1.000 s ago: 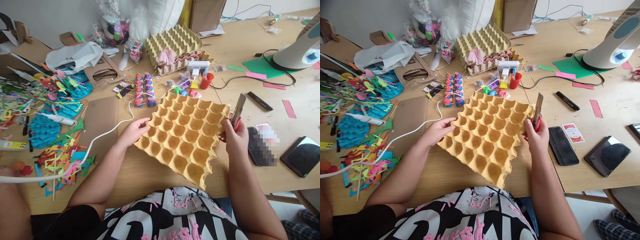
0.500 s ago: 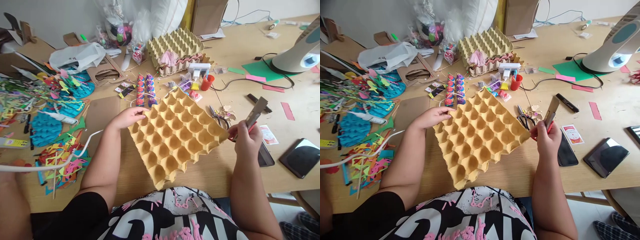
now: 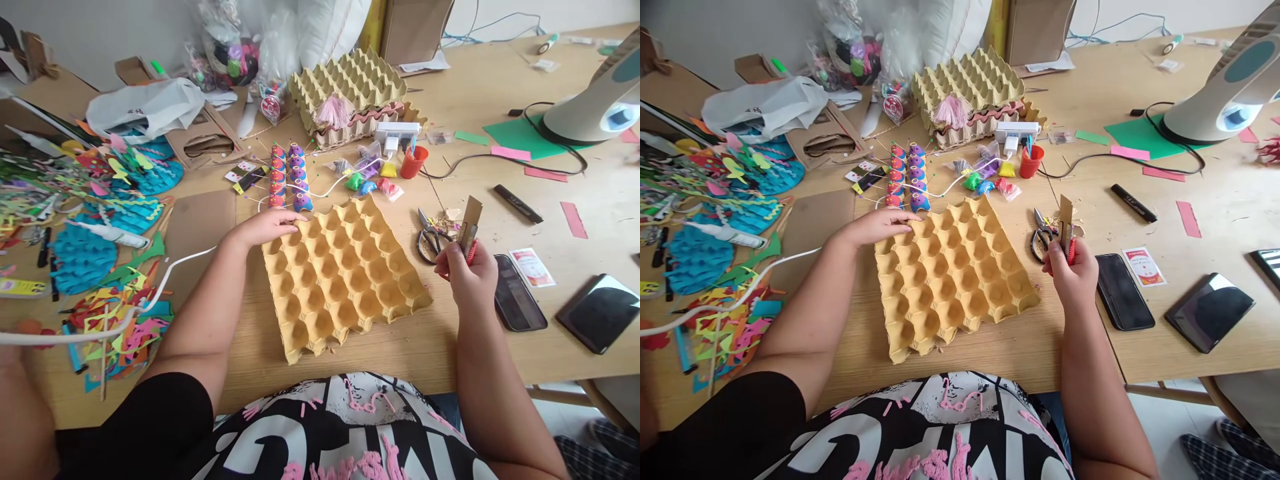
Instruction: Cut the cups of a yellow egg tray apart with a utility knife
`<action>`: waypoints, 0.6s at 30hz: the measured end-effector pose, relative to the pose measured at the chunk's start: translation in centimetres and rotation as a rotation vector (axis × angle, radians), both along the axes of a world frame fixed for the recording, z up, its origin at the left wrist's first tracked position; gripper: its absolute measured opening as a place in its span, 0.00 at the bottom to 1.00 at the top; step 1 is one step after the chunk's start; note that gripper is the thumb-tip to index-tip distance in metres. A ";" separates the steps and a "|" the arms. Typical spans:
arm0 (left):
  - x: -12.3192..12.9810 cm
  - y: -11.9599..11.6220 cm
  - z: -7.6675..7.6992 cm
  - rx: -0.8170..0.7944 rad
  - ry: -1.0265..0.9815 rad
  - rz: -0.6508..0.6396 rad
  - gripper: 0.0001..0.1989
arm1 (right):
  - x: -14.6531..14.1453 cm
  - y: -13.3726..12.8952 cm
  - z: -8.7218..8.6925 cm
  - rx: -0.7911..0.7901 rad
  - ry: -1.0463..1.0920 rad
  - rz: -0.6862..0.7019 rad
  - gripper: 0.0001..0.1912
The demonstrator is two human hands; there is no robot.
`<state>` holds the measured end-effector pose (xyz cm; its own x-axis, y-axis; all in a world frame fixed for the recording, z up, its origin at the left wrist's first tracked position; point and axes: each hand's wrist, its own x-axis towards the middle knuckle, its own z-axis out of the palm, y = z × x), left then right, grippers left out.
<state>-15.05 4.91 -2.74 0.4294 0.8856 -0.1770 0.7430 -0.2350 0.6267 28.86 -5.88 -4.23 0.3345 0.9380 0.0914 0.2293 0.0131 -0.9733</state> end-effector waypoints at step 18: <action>11.6 -12.6 1.2 0.190 0.440 -0.267 0.49 | -1.0 0.3 -0.9 -0.063 -0.059 0.139 0.27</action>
